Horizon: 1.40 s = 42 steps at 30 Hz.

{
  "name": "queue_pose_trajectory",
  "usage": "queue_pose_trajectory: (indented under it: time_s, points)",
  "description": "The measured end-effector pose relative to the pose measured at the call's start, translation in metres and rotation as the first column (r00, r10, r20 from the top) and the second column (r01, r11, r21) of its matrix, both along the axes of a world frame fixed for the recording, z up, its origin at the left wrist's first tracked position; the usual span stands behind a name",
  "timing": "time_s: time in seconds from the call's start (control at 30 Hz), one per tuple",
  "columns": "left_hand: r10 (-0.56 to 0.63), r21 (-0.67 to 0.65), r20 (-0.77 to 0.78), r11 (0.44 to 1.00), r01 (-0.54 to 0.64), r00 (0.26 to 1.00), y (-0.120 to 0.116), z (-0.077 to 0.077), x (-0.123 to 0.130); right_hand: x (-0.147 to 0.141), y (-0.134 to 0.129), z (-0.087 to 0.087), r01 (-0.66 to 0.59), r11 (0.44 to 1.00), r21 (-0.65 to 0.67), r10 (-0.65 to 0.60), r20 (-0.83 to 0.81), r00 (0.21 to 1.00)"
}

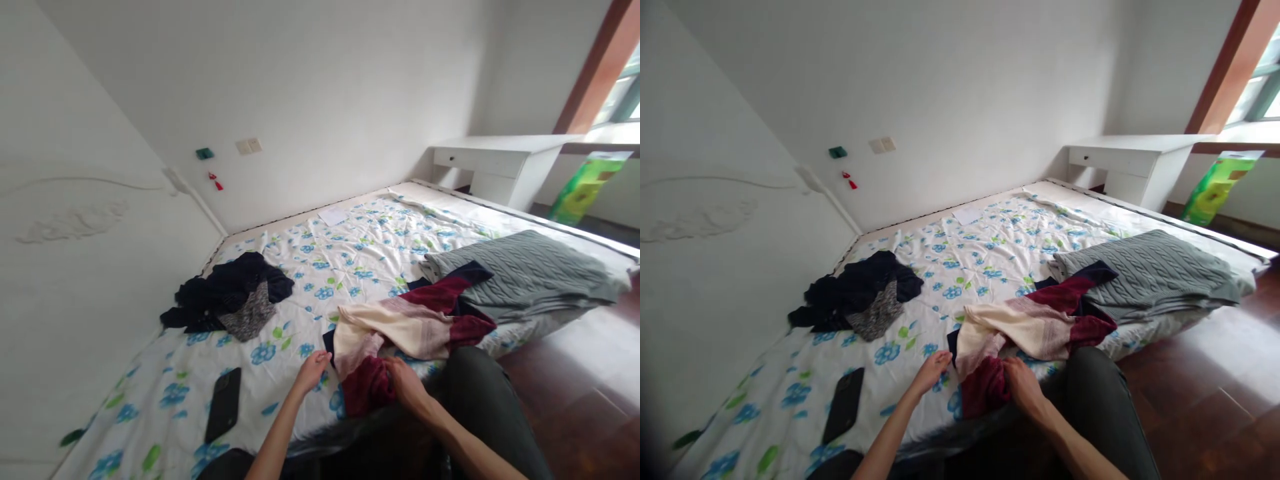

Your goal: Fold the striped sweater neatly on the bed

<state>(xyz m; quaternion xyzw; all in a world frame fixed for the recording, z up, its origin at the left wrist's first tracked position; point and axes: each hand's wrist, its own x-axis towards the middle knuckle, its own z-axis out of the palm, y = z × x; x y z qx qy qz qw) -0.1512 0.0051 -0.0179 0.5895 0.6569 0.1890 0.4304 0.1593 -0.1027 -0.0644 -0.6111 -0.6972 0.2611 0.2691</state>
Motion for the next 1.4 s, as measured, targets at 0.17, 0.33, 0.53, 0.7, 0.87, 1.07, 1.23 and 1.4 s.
queue_pose_trajectory:
  time_s: [0.17, 0.33, 0.53, 0.7, 0.87, 1.07, 1.23, 1.4]
  points:
    - [-0.071, -0.12, -0.026, 0.991, 0.067, 0.997, -0.012, -0.012, 0.039, 0.05, 0.006, 0.011, 0.42, 0.895, 0.148, -0.439, 0.136, 0.888]
    - [0.051, 0.116, 0.032, 0.992, -0.054, 0.998, -0.006, 0.013, 0.047, 0.073, 0.026, 0.021, 0.538, 0.835, 0.118, -0.55, 0.138, 0.824]
    - [0.255, 0.354, 0.28, 0.869, -0.347, 0.926, 0.009, 0.085, -0.041, 0.132, 0.037, 0.088, 0.731, 0.636, 0.247, -0.727, -0.126, 0.675]
    - [0.386, 0.608, 0.187, 0.677, -0.415, 0.903, 0.005, 0.151, -0.136, 0.186, 0.065, 0.164, 0.806, 0.431, 0.404, -0.757, -0.324, 0.567]
    - [0.423, 0.607, -0.316, 0.778, -0.161, 0.849, -0.016, 0.154, -0.167, 0.176, 0.103, 0.158, 0.637, 0.729, 0.249, -0.651, -0.033, 0.758]
    - [0.081, 0.117, -0.59, 0.993, -0.014, 0.804, -0.046, 0.084, -0.168, 0.17, 0.081, 0.058, 0.112, 0.976, -0.186, -0.098, 0.083, 0.992]
    - [-0.014, 0.078, -0.593, 0.994, 0.074, 0.805, -0.045, 0.065, -0.169, 0.19, 0.053, 0.027, 0.263, 0.956, -0.13, -0.254, 0.084, 0.964]
    - [-0.058, 0.063, -0.597, 0.991, 0.12, 0.8, -0.034, 0.061, -0.158, 0.193, 0.056, 0.038, 0.575, 0.816, -0.053, -0.571, 0.071, 0.818]
